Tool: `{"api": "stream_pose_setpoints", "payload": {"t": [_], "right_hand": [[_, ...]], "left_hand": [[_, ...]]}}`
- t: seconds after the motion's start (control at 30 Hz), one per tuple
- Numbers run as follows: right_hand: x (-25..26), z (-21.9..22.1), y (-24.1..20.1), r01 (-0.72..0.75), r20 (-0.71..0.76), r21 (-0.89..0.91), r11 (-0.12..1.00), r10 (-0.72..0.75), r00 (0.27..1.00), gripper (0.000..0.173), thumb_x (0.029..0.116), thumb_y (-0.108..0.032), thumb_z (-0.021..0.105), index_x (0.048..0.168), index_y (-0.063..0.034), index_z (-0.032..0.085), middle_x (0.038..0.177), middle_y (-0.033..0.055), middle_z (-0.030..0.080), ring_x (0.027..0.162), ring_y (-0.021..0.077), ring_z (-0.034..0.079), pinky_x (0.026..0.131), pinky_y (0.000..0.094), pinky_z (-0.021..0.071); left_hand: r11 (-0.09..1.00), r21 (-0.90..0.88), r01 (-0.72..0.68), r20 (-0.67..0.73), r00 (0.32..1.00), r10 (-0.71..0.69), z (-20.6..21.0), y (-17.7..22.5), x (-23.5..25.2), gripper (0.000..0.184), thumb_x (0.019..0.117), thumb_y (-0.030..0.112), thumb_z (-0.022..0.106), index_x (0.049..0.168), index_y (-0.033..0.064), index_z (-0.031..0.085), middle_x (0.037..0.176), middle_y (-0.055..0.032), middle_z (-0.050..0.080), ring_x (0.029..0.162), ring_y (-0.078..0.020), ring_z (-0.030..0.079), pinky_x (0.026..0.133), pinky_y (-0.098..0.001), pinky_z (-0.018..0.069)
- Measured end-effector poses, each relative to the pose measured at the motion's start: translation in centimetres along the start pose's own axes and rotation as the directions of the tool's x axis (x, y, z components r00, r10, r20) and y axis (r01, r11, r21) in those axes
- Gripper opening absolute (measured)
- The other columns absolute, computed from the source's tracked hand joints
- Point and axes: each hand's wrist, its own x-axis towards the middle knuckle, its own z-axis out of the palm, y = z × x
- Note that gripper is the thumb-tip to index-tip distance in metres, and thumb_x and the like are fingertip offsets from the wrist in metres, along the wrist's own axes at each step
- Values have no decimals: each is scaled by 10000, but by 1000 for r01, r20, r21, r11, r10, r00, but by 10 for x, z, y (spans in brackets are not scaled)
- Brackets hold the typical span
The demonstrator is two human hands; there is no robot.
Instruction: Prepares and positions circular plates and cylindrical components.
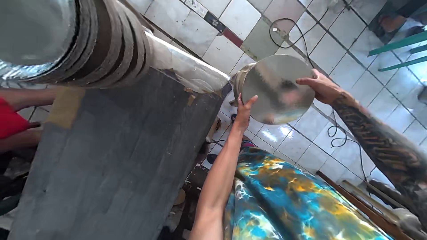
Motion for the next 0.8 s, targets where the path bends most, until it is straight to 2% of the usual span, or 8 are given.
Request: {"api": "stream_pose_setpoints", "payload": {"t": [0.13, 0.23, 0.33, 0.4, 0.5, 0.63, 0.73, 0.8], "right_hand": [[-78, 43, 4, 35, 67, 15, 999, -36, 997, 737, 839, -370, 780, 1462, -204, 423, 1168, 44, 688, 970, 173, 709, 804, 405, 621], [-124, 117, -8, 117, 211, 28, 993, -121, 970, 928, 734, -405, 828, 1487, -135, 357, 1209, 15, 672, 1018, 132, 711, 832, 343, 638], [-166, 214, -26, 204, 395, 14, 979, -192, 898, 865, 810, -374, 782, 1516, -89, 369, 1270, 28, 655, 1083, 115, 687, 900, 325, 614], [-184, 282, -34, 240, 494, 5, 971, -211, 843, 662, 881, -312, 737, 1446, -80, 482, 1217, 45, 688, 1061, 130, 694, 904, 340, 608], [-198, 380, -26, 196, 563, -12, 981, -155, 812, 505, 961, -236, 691, 1419, -112, 520, 1178, 91, 701, 1025, 189, 709, 870, 392, 615], [-220, 467, 2, 145, 519, -53, 988, -97, 849, 584, 980, -249, 690, 1489, -135, 429, 1187, 134, 688, 1004, 238, 715, 833, 423, 621], [-230, 487, 9, 174, 480, -166, 971, -75, 874, 596, 983, -239, 682, 1487, -110, 393, 1077, 108, 687, 887, 183, 704, 762, 369, 608], [-230, 485, 2, 182, 454, -305, 935, -25, 891, 538, 994, -285, 667, 1444, -104, 433, 970, 84, 663, 787, 151, 656, 719, 341, 572]], "left_hand": [[993, -6, -114, -85, 990, 113, -34, 12, -100, 947, 903, 239, 740, 1617, 91, 136, 1480, -188, 494, 1294, -240, 564, 1066, -431, 508], [980, -60, -189, -255, 952, 168, -85, 34, -199, 951, 874, 182, 762, 1591, 19, 159, 1418, -209, 535, 1226, -217, 617, 1031, -389, 545], [968, -84, -236, -409, 894, 183, -157, 49, -275, 782, 894, 166, 711, 1540, 16, 295, 1287, -171, 624, 1107, -206, 665, 961, -393, 574], [968, -107, -227, -480, 864, 150, -214, 50, -310, 608, 938, 148, 681, 1480, 68, 419, 1163, -121, 687, 988, -185, 694, 870, -380, 596], [966, -116, -232, -480, 864, 150, -312, 38, -336, 496, 979, 174, 632, 1435, 91, 455, 1111, -105, 704, 952, -191, 704, 840, -397, 606], [975, -112, -191, -402, 906, 131, -414, 32, -346, 408, 996, 162, 615, 1378, 60, 512, 1082, -111, 704, 930, -183, 702, 841, -383, 600], [959, -111, -263, -375, 904, 205, -443, 25, -350, 477, 986, 181, 649, 1416, 44, 496, 1136, -140, 691, 964, -195, 693, 868, -390, 588], [909, -73, -410, -474, 816, 330, -438, 12, -366, 690, 973, 255, 683, 1541, 35, 359, 1349, -175, 609, 1158, -227, 641, 992, -422, 547]]}}
